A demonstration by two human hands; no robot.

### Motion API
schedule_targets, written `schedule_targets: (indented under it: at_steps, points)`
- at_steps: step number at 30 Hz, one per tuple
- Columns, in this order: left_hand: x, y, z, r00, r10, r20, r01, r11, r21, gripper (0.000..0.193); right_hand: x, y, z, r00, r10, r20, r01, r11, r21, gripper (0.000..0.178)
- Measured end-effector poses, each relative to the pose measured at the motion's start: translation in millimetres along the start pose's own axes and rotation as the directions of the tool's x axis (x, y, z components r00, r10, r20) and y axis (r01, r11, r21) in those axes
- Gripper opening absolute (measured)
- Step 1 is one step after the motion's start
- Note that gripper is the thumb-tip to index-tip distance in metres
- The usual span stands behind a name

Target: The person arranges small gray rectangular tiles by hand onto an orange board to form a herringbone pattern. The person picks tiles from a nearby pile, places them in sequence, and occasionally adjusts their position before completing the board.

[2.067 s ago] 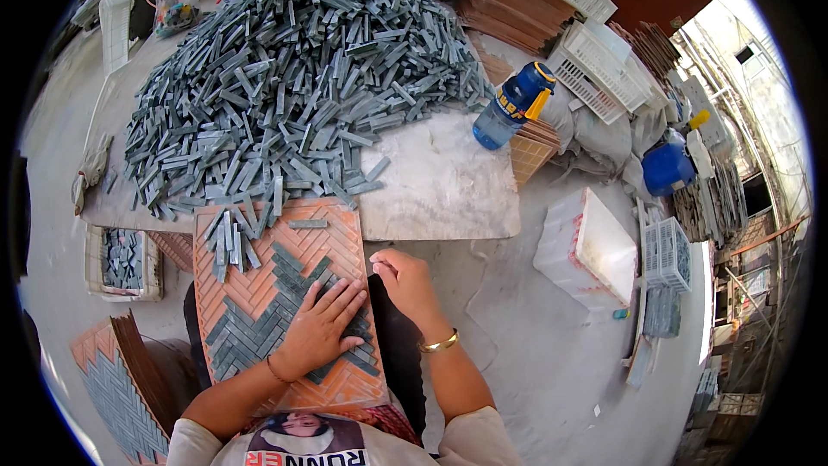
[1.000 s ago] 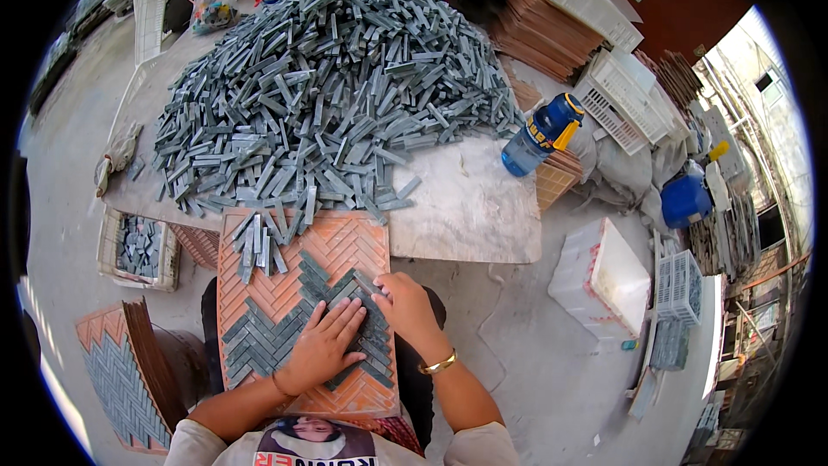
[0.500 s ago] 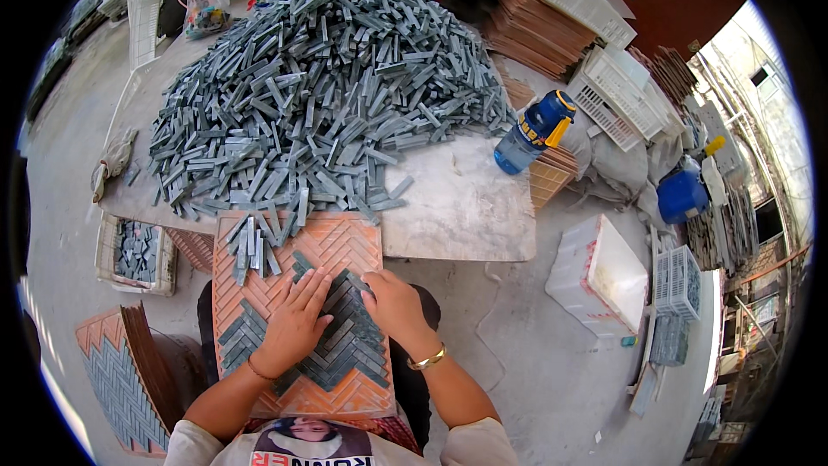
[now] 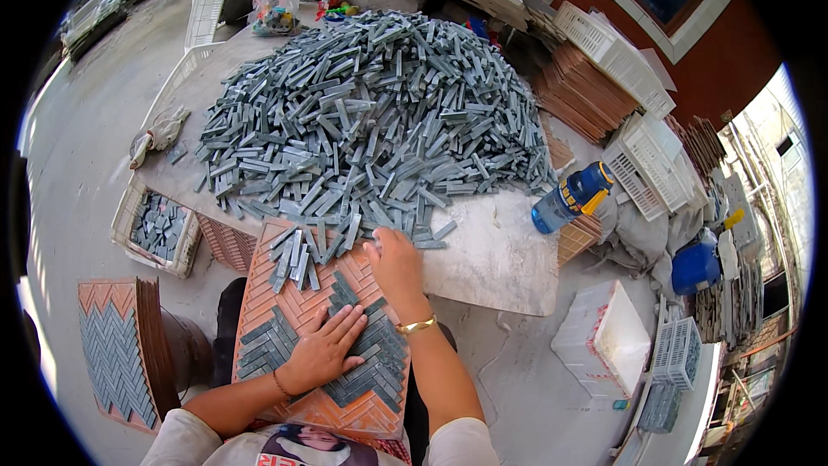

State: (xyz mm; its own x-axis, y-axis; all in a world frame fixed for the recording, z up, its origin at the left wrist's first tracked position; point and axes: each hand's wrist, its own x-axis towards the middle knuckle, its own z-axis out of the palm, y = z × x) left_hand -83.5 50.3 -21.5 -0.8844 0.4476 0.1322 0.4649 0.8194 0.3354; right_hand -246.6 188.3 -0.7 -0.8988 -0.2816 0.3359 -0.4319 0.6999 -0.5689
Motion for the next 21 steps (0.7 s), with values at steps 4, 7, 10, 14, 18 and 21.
schedule_targets:
  at_steps: [4,7,10,14,18,21]
  points:
    - [-2,-1,4,0.999,0.011,-0.034,-0.011,1.0,-0.019,0.067,15,-25,24,0.964,-0.214,0.156,0.216,0.976,0.005,0.023]
    - [-4,-1,4,0.998,0.016,-0.063,-0.018,0.999,-0.029,0.066,13,-33,32,0.907,-0.298,0.299,0.326,0.944,-0.05,0.028]
    - [-6,-1,6,0.997,0.006,-0.078,-0.008,1.0,-0.025,0.065,18,-37,28,0.877,-0.317,0.362,0.356,0.933,-0.046,0.025]
    - [-4,0,3,0.996,0.017,-0.089,-0.019,1.0,-0.02,0.065,24,-30,21,0.813,-0.453,0.366,0.472,0.881,0.041,0.02]
    - [-6,0,3,0.994,0.01,-0.107,-0.012,1.0,-0.017,0.064,11,-38,1,0.875,-0.381,0.298,0.382,0.922,0.055,0.018]
    - [-4,1,0,0.993,0.01,-0.117,-0.013,1.0,-0.024,0.064,-9,-20,-22,0.944,-0.253,0.212,0.264,0.964,-0.024,0.021]
